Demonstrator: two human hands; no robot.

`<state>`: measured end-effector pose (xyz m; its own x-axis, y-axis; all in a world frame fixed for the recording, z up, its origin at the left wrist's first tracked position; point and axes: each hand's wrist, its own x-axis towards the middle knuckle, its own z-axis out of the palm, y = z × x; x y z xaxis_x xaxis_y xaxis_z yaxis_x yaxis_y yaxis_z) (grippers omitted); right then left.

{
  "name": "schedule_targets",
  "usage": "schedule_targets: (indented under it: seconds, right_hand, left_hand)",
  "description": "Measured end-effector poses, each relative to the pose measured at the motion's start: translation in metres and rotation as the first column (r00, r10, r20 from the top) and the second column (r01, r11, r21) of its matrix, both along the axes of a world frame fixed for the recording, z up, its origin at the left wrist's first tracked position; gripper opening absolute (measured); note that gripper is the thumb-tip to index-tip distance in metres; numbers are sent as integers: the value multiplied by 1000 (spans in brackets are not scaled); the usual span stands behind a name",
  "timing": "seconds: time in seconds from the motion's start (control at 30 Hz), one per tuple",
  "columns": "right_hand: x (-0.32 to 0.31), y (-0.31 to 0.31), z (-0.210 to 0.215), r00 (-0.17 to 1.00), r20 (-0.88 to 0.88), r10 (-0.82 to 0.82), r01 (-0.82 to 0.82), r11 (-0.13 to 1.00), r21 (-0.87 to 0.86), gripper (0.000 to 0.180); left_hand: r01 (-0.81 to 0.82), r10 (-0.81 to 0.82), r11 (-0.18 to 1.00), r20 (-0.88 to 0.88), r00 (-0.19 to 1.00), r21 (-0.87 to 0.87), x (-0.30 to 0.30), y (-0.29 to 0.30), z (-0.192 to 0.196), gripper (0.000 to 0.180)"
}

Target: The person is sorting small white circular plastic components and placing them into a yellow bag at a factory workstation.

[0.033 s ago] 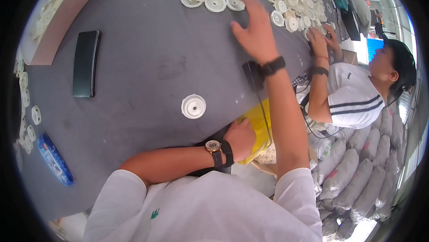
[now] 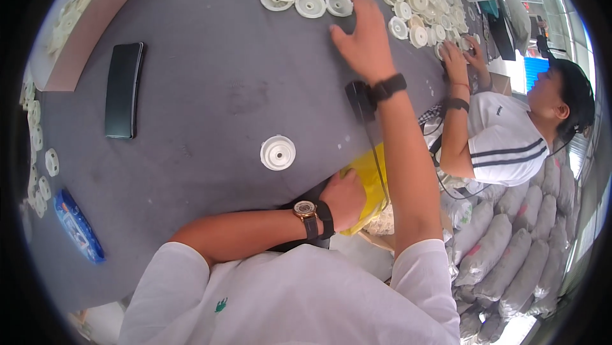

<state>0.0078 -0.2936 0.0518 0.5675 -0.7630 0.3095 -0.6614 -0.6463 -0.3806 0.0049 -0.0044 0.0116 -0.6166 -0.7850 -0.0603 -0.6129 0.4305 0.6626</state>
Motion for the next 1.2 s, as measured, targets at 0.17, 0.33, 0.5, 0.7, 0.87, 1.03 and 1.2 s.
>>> schedule_targets:
  seconds: [0.17, 0.33, 0.5, 0.7, 0.87, 1.03, 1.2]
  right_hand:
    - [13, -18, -4, 989, -114, -93, 106, 987, 120, 56]
    - [10, 29, 46, 857, -497, -136, 101, 990, -98, 49]
    - [35, 42, 48, 772, -631, 70, -212, 965, -152, 46]
    - [32, 46, 49, 832, -540, 130, -166, 986, -19, 60]
    - [19, 25, 45, 960, -278, 39, 17, 980, 196, 56]
    - [21, 30, 31, 954, -276, 115, -36, 960, 278, 51]
    - [46, 10, 29, 993, -90, 81, -80, 997, 11, 51]
  left_hand:
    - [34, -35, 999, 14, 999, 35, 9, -4, 4, 19]
    - [-59, 59, 997, 1, 998, -40, 1, 3, -1, 19]
    - [-53, 53, 999, -41, 998, -2, -2, 4, -9, 19]
    - [-76, 75, 996, -10, 997, -47, -2, 2, -8, 18]
    - [-64, 61, 997, -60, 996, -53, -4, 3, -9, 18]
    - [-68, 67, 996, -18, 998, -49, -3, 4, -8, 18]
    - [-26, 26, 998, -2, 1000, -53, -4, 2, -8, 18]
